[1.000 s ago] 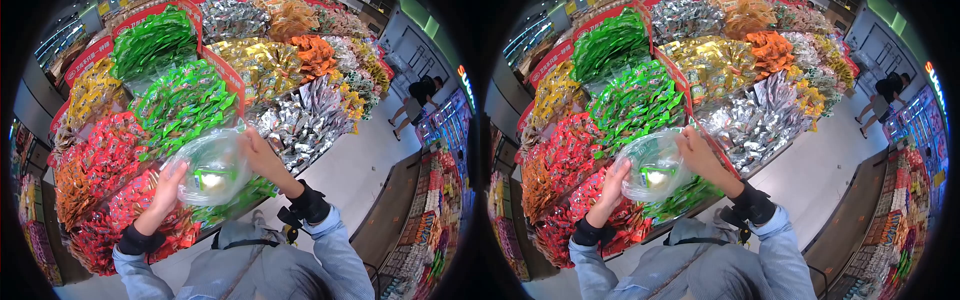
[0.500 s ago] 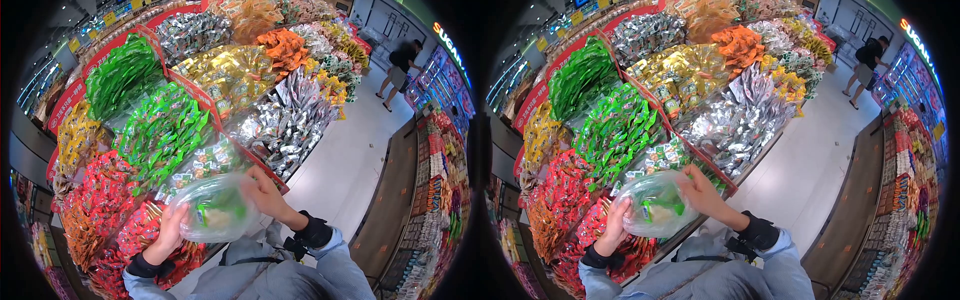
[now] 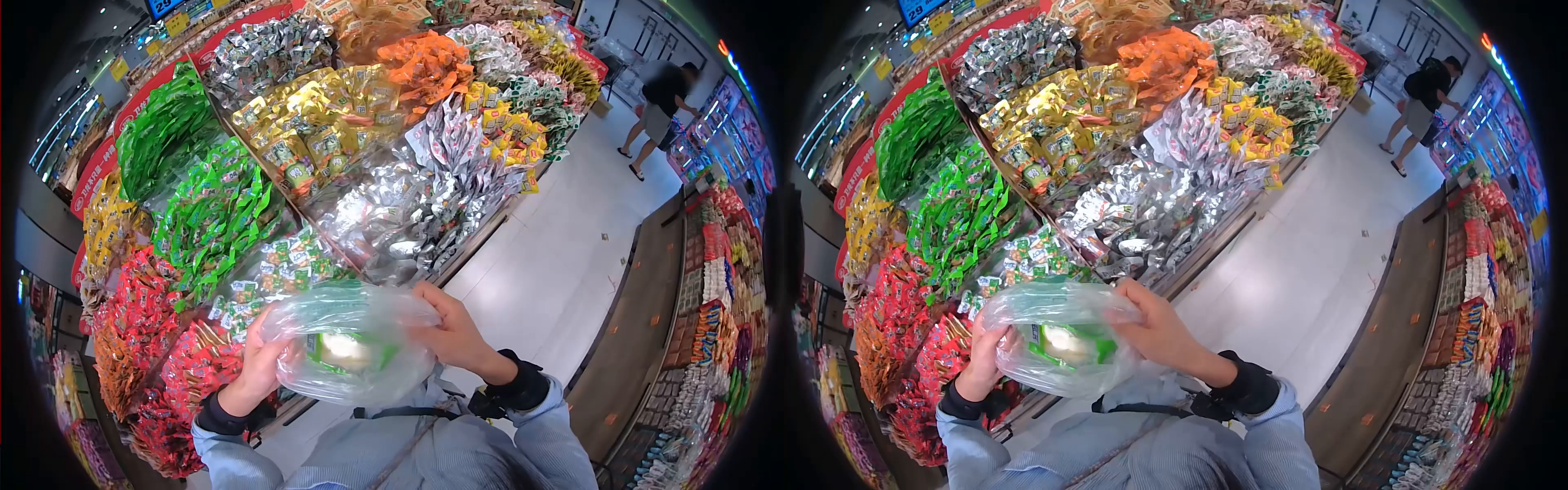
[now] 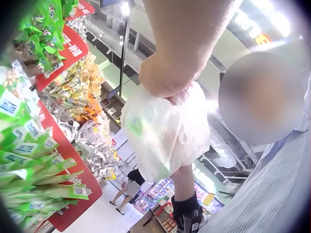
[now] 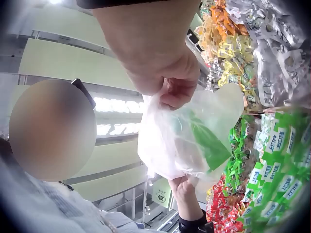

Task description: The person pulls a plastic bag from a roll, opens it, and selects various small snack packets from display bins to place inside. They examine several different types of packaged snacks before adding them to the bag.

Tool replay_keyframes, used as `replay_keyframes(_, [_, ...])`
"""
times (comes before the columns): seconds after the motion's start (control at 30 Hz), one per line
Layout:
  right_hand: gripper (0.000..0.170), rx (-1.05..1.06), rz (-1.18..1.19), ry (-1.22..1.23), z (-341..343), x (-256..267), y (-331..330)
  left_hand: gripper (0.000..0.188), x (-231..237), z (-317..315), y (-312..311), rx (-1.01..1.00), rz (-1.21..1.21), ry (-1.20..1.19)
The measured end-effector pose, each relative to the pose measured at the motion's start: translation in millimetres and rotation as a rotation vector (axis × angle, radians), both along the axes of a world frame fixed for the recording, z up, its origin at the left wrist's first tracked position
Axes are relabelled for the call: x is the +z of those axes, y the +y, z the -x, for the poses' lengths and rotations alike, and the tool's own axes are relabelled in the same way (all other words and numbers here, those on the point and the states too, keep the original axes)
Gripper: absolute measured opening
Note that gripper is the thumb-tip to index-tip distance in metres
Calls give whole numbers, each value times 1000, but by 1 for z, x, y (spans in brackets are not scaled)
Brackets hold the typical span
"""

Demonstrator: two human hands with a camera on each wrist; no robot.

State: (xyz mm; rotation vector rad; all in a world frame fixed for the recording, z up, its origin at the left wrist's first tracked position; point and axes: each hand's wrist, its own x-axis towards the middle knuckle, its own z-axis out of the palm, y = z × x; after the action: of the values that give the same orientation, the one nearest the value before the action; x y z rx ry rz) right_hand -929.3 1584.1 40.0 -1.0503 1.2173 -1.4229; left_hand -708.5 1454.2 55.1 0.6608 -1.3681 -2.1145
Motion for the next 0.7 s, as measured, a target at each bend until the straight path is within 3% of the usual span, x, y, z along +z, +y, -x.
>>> replay_keyframes(0.1, [14,-10,-84,-51,27,10,25,23,5,32,15,-72,2,36])
replay_keyframes(0.2, [12,-80,21,-20,51,2,44,21,2,64,29,-97,-7,-3])
replay_keyframes(0.5, [6,-254,12,-47,107,-11,79,12,-3,142,41,-183,29,-95])
replay_keyframes(0.7, [11,-228,-28,-230,139,-18,74,11,-1,179,34,-232,-14,-111])
